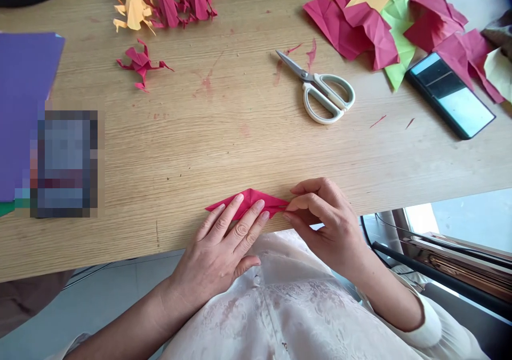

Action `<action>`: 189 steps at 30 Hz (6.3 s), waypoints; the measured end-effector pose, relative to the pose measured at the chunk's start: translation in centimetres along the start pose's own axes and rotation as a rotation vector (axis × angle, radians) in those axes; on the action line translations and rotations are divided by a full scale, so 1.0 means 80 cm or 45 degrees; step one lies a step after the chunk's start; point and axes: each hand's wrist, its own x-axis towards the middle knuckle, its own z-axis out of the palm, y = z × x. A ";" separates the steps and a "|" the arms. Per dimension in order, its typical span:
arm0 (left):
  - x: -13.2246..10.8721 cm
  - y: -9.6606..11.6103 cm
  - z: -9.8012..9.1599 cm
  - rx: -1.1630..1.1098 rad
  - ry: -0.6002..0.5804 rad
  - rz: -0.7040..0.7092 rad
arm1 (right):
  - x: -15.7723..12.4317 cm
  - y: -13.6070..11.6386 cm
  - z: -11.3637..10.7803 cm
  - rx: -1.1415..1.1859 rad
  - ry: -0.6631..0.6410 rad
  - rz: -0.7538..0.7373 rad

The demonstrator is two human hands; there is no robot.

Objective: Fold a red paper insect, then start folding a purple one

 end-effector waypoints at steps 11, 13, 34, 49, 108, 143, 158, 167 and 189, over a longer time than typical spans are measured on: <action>0.003 0.016 0.004 0.156 0.043 -0.032 | 0.003 -0.002 0.006 -0.086 0.018 -0.024; 0.005 0.020 0.003 0.182 0.019 -0.033 | 0.003 -0.004 0.007 -0.096 0.017 -0.009; 0.007 0.035 0.009 0.254 0.012 -0.133 | -0.048 0.038 0.010 -0.454 0.057 -0.506; 0.007 0.034 0.009 0.230 0.013 -0.133 | -0.050 0.044 0.018 -0.608 0.109 -0.543; 0.001 0.030 0.022 0.130 0.110 -0.165 | -0.028 0.016 0.023 -0.377 -0.078 -0.570; -0.021 0.016 0.007 0.074 0.190 -0.214 | -0.029 0.014 0.027 -0.489 -0.056 -0.572; -0.009 0.016 -0.002 0.139 0.253 -0.145 | -0.033 0.015 0.029 -0.536 -0.077 -0.578; -0.006 0.022 0.001 0.152 0.276 -0.238 | -0.033 0.008 0.028 -0.652 -0.104 -0.565; -0.020 0.028 0.033 0.136 0.334 -0.324 | -0.037 0.015 0.036 -0.647 -0.076 -0.572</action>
